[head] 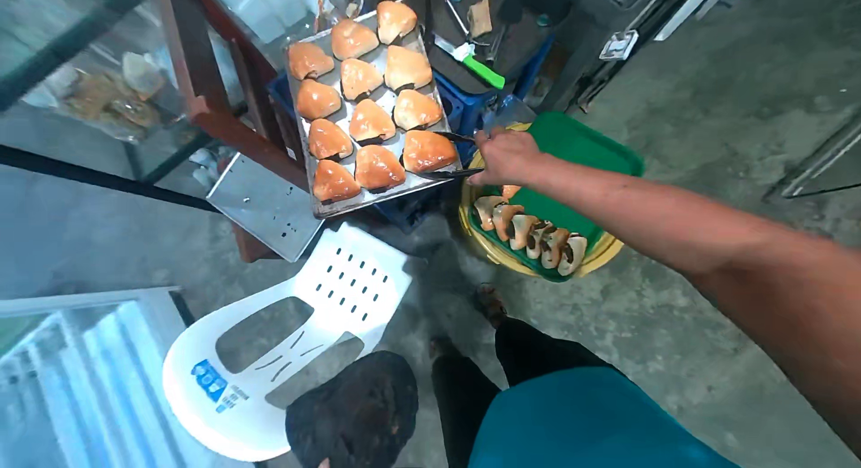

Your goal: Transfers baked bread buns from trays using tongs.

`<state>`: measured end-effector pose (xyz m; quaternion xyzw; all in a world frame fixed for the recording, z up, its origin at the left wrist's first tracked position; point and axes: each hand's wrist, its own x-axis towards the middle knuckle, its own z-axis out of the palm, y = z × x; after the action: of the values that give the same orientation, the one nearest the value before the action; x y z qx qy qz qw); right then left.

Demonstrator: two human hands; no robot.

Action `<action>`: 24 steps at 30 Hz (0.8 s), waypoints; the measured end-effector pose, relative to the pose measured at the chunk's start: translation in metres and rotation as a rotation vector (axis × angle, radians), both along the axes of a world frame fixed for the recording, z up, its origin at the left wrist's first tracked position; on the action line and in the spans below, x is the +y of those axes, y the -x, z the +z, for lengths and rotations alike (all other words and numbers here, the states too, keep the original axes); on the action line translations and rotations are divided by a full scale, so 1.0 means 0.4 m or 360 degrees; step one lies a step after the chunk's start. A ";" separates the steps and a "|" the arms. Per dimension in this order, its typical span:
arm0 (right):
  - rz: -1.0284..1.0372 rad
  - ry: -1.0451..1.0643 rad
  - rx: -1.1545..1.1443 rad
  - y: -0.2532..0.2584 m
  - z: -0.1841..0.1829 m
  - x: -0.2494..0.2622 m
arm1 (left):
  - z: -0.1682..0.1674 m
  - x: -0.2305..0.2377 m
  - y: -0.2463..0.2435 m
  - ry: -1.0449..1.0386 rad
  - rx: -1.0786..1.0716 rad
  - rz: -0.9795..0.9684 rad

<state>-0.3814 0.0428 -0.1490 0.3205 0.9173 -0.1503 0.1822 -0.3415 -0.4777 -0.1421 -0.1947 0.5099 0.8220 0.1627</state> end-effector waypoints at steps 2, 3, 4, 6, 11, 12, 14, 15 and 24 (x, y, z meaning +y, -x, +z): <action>0.0086 0.0107 0.0019 0.005 0.001 0.054 | -0.033 0.014 -0.012 -0.0182 0.0050 -0.0049; 0.0091 0.0222 0.0041 0.009 0.007 0.085 | -0.044 0.026 -0.014 -0.0228 0.0058 -0.0077; 0.0066 0.0379 0.0074 0.013 0.014 0.116 | -0.046 0.050 -0.015 -0.0251 0.0033 -0.0075; -0.0063 0.0834 0.0089 0.013 0.033 0.170 | -0.041 0.106 -0.005 -0.0258 -0.0052 -0.0051; -0.0285 0.1649 0.0155 -0.095 0.033 0.252 | -0.080 0.163 0.090 -0.0293 -0.0092 -0.0227; -0.0321 0.1657 0.0248 -0.155 0.028 0.249 | -0.090 0.167 0.120 -0.0309 -0.0100 -0.0284; -0.0588 0.1625 0.0436 -0.293 0.011 0.216 | -0.117 0.168 0.193 -0.0348 -0.0110 -0.0385; -0.0845 0.1591 0.0498 -0.353 0.004 0.178 | -0.137 0.161 0.236 -0.0354 -0.0103 -0.0446; -0.2030 0.0776 -0.0015 -0.305 -0.319 0.018 | -0.168 0.284 0.510 -0.0260 -0.0212 -0.0704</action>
<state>-0.2593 0.0499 -0.2768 0.7488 0.4881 -0.4294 0.1289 -0.5456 -0.3641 -0.2091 -0.1182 0.4600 0.7902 0.3873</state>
